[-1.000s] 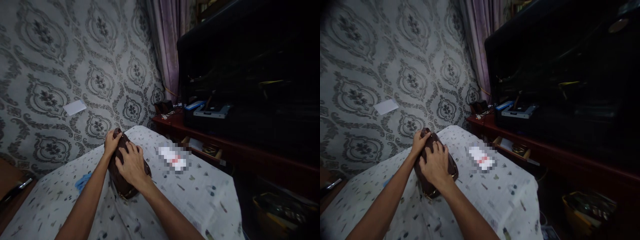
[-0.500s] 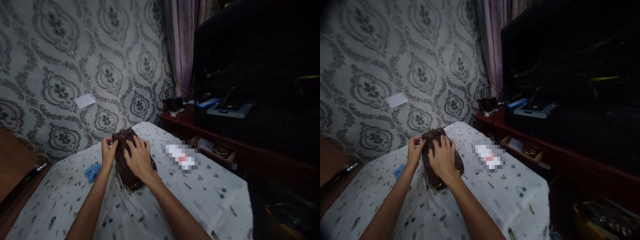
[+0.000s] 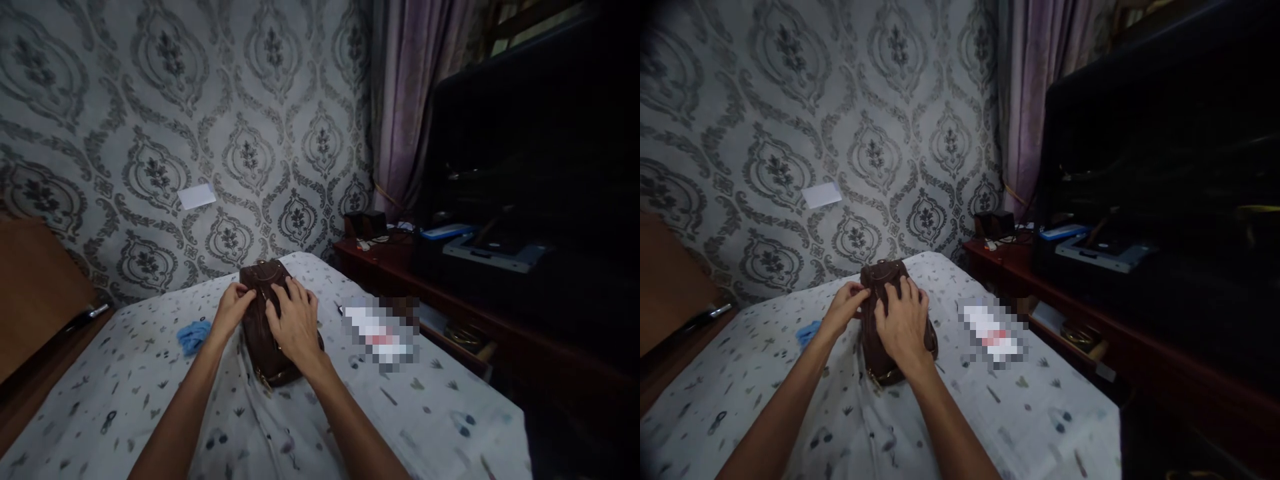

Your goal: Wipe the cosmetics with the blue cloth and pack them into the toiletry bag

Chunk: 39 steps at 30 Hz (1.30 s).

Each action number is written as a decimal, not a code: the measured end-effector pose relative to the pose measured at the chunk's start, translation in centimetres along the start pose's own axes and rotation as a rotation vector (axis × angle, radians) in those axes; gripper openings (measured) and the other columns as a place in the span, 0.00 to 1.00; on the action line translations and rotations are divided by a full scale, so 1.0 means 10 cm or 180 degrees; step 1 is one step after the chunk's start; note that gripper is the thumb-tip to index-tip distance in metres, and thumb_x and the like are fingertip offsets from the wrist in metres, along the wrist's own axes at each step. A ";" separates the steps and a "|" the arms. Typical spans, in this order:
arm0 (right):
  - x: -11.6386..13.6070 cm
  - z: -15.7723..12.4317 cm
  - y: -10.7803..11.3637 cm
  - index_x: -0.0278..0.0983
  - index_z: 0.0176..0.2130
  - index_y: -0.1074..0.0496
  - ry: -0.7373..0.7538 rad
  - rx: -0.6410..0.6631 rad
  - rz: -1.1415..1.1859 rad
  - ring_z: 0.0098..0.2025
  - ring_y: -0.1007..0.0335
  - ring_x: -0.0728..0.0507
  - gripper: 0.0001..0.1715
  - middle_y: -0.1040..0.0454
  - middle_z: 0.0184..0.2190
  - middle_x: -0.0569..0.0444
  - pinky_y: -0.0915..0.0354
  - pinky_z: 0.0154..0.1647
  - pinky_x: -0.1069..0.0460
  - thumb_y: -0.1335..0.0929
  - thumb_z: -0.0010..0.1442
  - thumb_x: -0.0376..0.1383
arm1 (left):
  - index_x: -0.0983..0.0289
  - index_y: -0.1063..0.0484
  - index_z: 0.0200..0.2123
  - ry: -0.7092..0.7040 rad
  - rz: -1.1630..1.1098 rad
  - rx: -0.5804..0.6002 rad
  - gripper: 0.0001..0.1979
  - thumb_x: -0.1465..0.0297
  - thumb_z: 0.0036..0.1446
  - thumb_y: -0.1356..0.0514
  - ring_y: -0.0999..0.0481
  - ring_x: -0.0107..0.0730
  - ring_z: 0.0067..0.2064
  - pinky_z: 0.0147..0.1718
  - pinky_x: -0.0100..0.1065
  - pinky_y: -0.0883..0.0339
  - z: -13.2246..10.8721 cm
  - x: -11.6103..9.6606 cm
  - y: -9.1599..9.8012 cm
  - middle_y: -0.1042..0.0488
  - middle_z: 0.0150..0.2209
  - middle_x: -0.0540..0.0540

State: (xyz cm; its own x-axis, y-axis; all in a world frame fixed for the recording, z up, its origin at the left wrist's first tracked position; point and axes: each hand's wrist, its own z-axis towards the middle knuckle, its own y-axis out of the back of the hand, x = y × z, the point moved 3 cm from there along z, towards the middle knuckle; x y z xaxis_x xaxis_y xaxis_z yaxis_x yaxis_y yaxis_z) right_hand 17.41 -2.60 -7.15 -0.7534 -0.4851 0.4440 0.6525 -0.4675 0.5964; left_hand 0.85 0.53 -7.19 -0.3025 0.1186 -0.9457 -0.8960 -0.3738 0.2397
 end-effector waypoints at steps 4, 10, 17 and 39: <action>0.00 -0.01 -0.01 0.36 0.57 0.27 0.0093 -0.0009 -0.0082 0.65 0.40 0.34 0.22 0.31 0.61 0.39 0.46 0.63 0.37 0.38 0.68 0.38 | 0.62 0.32 0.35 -0.0057 -0.0161 0.0012 0.21 0.56 0.39 0.35 0.29 0.30 0.28 0.18 0.28 0.33 -0.04 -0.03 0.00 0.31 0.29 0.49; 0.01 -0.01 0.01 0.36 0.57 0.27 0.0154 0.0038 -0.0216 0.65 0.39 0.34 0.22 0.31 0.62 0.38 0.44 0.62 0.37 0.38 0.68 0.39 | 0.62 0.31 0.34 -0.0126 -0.0399 0.0016 0.21 0.55 0.40 0.36 0.29 0.31 0.29 0.19 0.27 0.33 -0.07 0.01 -0.01 0.31 0.27 0.48; 0.02 -0.01 -0.02 0.36 0.56 0.27 0.0181 0.0096 -0.0335 0.65 0.39 0.33 0.22 0.31 0.62 0.38 0.44 0.62 0.36 0.37 0.68 0.42 | 0.62 0.32 0.35 -0.0148 -0.0406 -0.0048 0.18 0.56 0.45 0.36 0.29 0.30 0.28 0.18 0.25 0.37 -0.03 0.13 -0.02 0.31 0.27 0.48; 0.02 -0.02 -0.03 0.36 0.55 0.25 0.0209 -0.0044 -0.0389 0.63 0.37 0.33 0.22 0.30 0.61 0.38 0.43 0.61 0.36 0.36 0.67 0.44 | 0.62 0.22 0.29 -0.1128 0.0243 -0.0553 0.10 0.62 0.52 0.40 0.25 0.38 0.36 0.38 0.34 0.35 0.32 -0.13 -0.06 0.21 0.31 0.53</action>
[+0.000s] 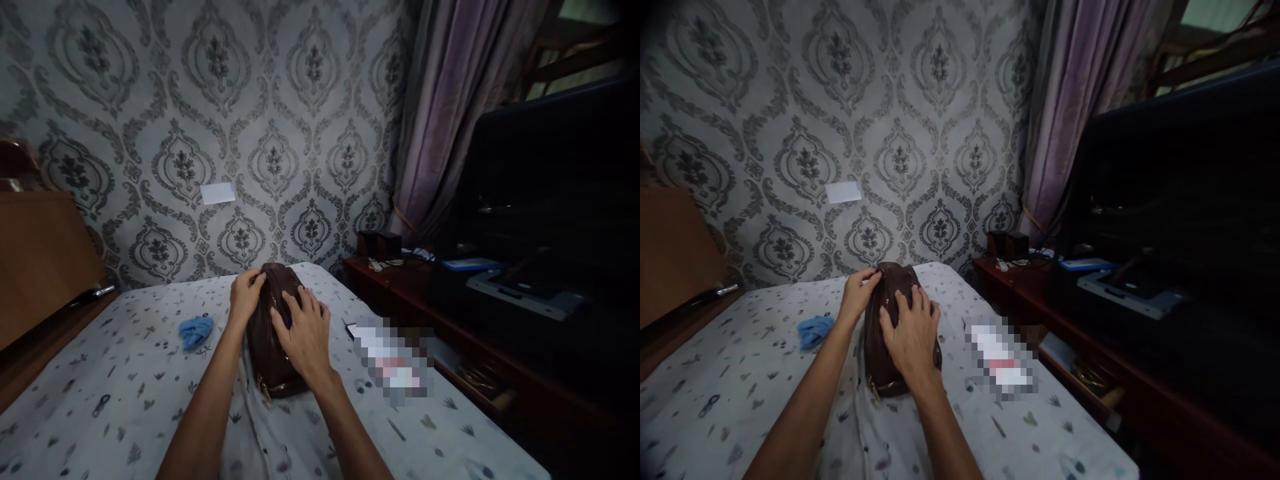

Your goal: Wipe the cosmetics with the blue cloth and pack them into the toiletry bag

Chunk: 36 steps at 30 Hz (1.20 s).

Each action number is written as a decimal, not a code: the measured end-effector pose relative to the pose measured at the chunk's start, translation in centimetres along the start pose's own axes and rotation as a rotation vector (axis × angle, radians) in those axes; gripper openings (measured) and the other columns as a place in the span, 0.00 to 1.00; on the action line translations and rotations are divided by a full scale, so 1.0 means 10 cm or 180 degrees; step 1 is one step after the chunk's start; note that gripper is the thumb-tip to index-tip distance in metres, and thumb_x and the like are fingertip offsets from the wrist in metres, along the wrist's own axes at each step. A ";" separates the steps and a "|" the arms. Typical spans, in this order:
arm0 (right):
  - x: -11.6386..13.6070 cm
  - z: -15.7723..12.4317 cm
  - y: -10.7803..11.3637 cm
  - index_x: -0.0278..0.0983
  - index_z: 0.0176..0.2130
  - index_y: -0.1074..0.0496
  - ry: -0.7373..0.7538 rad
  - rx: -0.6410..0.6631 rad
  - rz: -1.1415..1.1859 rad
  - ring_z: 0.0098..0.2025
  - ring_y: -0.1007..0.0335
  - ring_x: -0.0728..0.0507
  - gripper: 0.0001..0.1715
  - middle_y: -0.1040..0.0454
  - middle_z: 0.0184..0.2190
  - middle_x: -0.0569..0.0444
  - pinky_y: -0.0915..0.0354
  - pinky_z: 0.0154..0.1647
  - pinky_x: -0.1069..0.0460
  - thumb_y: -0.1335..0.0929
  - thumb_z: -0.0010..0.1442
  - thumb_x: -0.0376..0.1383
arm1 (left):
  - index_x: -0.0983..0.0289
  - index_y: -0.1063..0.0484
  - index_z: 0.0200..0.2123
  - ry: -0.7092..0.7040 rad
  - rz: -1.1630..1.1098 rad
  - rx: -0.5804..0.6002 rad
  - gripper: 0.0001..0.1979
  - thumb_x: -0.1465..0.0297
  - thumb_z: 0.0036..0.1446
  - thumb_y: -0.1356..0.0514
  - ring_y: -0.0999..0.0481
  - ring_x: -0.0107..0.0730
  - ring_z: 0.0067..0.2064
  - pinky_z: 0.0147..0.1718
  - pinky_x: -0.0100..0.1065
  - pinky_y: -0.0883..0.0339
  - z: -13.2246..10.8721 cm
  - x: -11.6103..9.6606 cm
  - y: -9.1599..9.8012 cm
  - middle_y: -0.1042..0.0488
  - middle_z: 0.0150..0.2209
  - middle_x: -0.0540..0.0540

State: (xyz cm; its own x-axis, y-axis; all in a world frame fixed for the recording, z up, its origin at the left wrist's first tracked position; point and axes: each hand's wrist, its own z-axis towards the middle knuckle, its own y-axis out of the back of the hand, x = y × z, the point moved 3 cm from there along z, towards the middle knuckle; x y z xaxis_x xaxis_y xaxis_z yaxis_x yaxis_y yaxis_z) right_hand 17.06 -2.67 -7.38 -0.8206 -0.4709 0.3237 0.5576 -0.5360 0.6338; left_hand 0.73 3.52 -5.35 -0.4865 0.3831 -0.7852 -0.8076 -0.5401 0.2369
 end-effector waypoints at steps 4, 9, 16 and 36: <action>0.00 0.00 0.00 0.36 0.55 0.25 -0.0013 0.0027 0.0012 0.63 0.37 0.32 0.23 0.30 0.61 0.38 0.43 0.61 0.36 0.35 0.67 0.44 | 0.62 0.26 0.25 0.0031 -0.0052 -0.0050 0.11 0.62 0.53 0.42 0.29 0.34 0.31 0.32 0.31 0.38 -0.02 -0.01 -0.03 0.26 0.25 0.50; 0.00 0.00 -0.01 0.36 0.55 0.26 -0.0026 0.0049 0.0040 0.64 0.37 0.32 0.23 0.31 0.62 0.38 0.44 0.62 0.36 0.36 0.67 0.44 | 0.62 0.29 0.22 -0.0011 -0.0036 -0.0056 0.11 0.63 0.53 0.42 0.32 0.33 0.31 0.33 0.31 0.40 -0.03 -0.08 -0.03 0.29 0.24 0.49; 0.00 0.00 0.01 0.36 0.56 0.26 -0.0045 0.0073 0.0006 0.64 0.38 0.33 0.23 0.31 0.61 0.38 0.44 0.62 0.36 0.36 0.67 0.44 | 0.62 0.31 0.20 -0.0021 -0.0009 0.0083 0.13 0.63 0.53 0.43 0.36 0.31 0.29 0.30 0.30 0.43 -0.04 -0.15 -0.02 0.34 0.23 0.48; 0.00 -0.01 0.06 0.47 0.55 0.24 0.0020 0.0180 0.0211 0.66 0.42 0.33 0.20 0.31 0.61 0.43 0.45 0.62 0.35 0.36 0.68 0.45 | 0.62 0.31 0.22 0.0024 -0.0078 0.0348 0.13 0.61 0.53 0.44 0.34 0.32 0.29 0.30 0.31 0.41 -0.09 -0.24 -0.02 0.32 0.22 0.49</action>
State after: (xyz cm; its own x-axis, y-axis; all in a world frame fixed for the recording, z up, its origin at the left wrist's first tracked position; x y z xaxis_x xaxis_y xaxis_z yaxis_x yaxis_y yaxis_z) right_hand 17.37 -3.02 -7.07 -0.7814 -0.5084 0.3620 0.6025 -0.4633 0.6499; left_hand 2.37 2.04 -4.01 -0.4640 0.3893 -0.7957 -0.8509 -0.4456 0.2782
